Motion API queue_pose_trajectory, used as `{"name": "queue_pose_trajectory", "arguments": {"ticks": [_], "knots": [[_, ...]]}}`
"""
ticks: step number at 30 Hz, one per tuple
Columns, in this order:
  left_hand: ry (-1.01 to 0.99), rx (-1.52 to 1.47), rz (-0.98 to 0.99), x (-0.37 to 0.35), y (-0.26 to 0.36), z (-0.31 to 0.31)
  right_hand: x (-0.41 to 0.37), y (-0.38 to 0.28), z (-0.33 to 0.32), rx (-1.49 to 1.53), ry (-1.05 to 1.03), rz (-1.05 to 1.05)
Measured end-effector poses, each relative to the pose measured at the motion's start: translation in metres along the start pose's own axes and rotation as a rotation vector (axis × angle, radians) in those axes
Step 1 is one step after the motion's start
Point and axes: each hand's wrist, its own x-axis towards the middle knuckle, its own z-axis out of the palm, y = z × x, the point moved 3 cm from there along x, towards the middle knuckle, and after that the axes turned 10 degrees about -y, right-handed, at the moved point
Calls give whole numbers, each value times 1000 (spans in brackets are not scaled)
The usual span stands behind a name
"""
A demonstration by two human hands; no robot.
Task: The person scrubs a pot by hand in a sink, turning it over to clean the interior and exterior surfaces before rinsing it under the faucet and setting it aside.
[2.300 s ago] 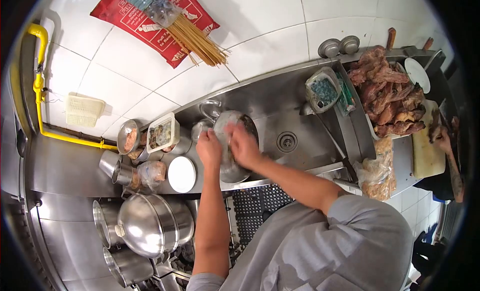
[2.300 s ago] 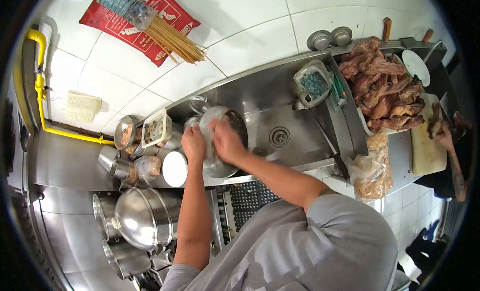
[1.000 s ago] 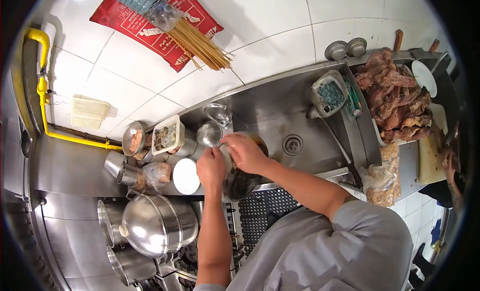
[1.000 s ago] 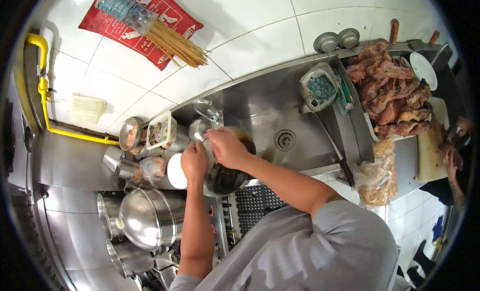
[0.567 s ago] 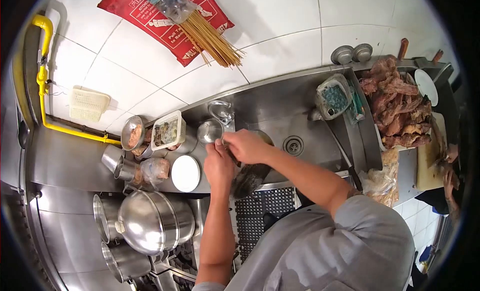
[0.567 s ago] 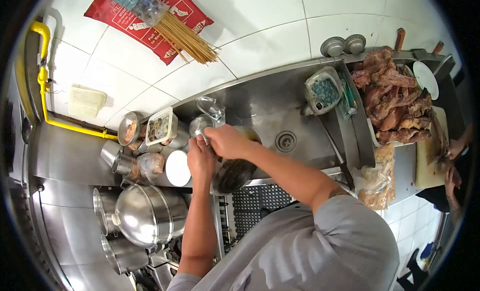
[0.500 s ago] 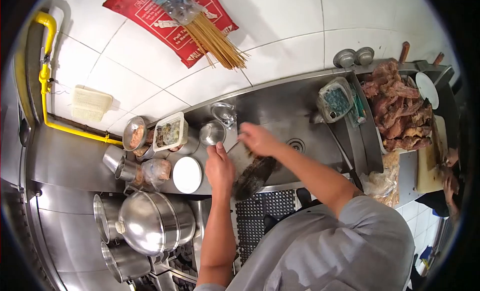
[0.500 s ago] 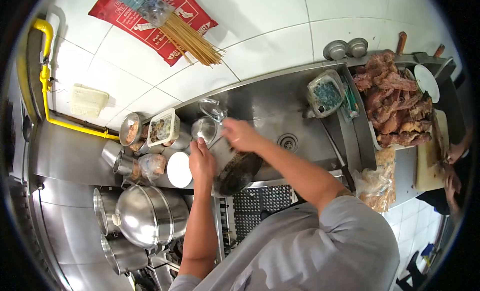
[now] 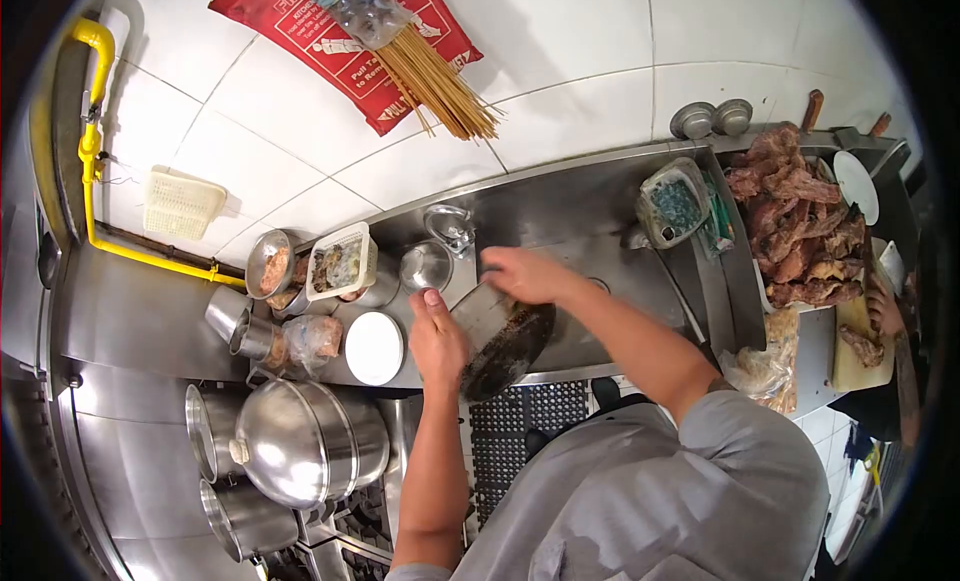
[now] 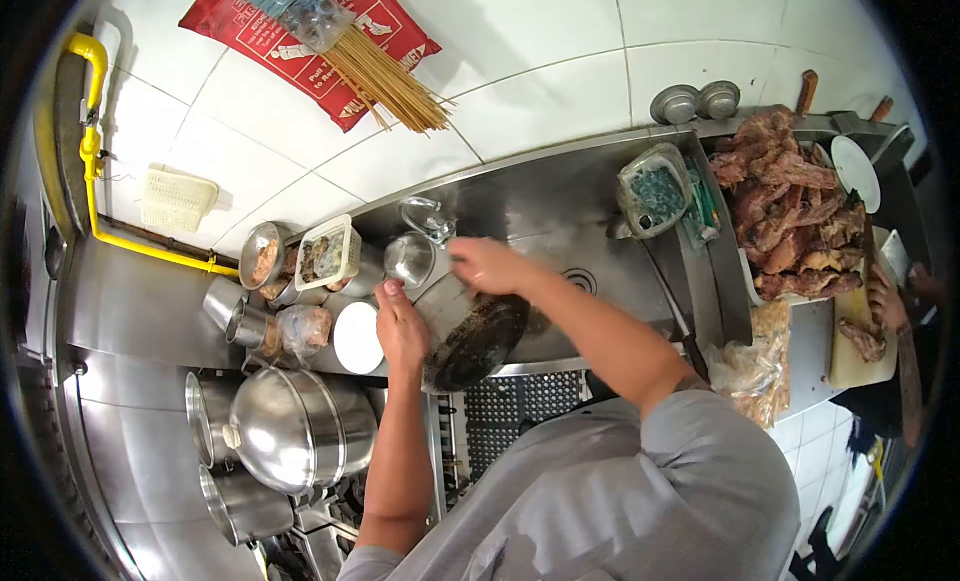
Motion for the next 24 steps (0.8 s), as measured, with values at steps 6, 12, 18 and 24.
{"name": "queue_pose_trajectory", "arguments": {"ticks": [6, 12, 18, 24], "knots": [[21, -42, 28, -3, -6, -2, 21, 1, -2, 27, -338, -55], [19, 55, 28, -7, 8, 2, 32, -23, 19, 60, -475, -223], [2, -10, 12, -4, -4, -4, 12, -9, -23, -180, -386, -146], [37, 25, -15, 5, -16, -10, 19, -43, 8, -104, -263, -50]]}}
